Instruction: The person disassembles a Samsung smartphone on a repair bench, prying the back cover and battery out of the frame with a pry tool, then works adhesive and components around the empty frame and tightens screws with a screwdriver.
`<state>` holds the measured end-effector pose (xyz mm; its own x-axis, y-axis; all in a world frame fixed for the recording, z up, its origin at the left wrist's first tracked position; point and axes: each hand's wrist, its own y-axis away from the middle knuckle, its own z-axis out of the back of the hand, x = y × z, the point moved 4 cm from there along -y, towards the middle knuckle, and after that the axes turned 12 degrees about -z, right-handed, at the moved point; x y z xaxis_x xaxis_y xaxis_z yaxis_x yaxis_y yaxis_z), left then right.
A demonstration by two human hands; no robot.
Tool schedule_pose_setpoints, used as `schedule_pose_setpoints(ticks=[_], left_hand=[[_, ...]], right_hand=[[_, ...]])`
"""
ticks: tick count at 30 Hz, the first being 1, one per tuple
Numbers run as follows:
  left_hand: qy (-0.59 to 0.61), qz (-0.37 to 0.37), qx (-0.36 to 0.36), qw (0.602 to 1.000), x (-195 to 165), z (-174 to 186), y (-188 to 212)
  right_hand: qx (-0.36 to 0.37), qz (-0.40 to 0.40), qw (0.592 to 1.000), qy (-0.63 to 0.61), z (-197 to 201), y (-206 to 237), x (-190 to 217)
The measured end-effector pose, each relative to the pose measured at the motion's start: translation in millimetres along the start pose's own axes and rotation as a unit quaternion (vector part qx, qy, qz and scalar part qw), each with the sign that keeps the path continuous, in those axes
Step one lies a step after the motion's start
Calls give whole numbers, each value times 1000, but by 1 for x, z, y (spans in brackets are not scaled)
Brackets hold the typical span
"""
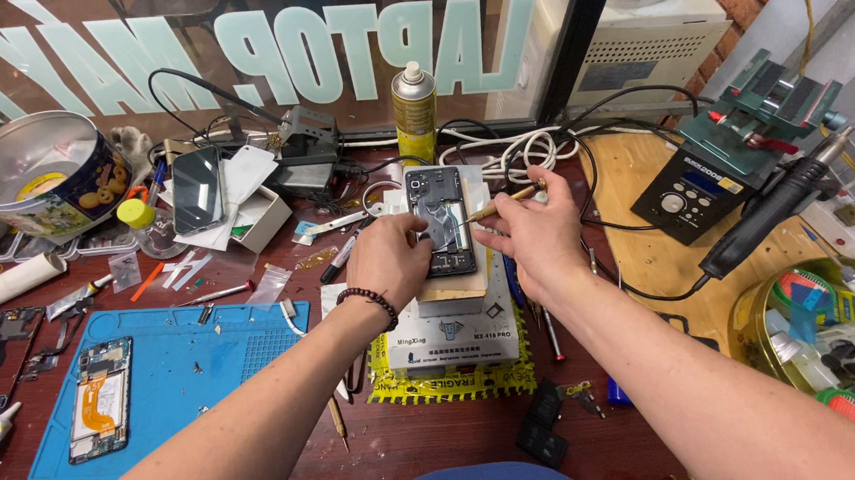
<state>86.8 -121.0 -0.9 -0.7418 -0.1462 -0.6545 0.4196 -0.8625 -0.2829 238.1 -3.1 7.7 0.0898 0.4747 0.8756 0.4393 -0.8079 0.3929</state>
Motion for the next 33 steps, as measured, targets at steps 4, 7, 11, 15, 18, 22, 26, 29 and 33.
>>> schedule_pose_setpoints(ticks=[4,7,11,15,18,22,26,29,33], left_hand=[[174,104,23,979,3,-6,11],[236,112,3,965,1,-9,14],[246,99,-10,964,3,-9,14],[254,121,-10,960,8,-10,16],[251,111,-14,962,10,-10,16],[212,70,-29,974,9,-9,15],[200,85,-22,976,8,-9,16],[187,76,-24,979,6,-8,17],[183,77,-22,980,6,-6,18]], right_hand=[[5,-14,1000,-6,-8,5,1],[14,-14,1000,-5,-14,8,-1],[19,-7,1000,13,-18,9,-5],[21,-2,1000,20,-18,9,-7],[17,-2,999,28,-17,9,-8],[17,-4,999,29,-17,10,-8],[13,3,999,49,-18,13,-5],[22,15,997,65,-20,16,-1],[36,40,994,94,-23,21,2]])
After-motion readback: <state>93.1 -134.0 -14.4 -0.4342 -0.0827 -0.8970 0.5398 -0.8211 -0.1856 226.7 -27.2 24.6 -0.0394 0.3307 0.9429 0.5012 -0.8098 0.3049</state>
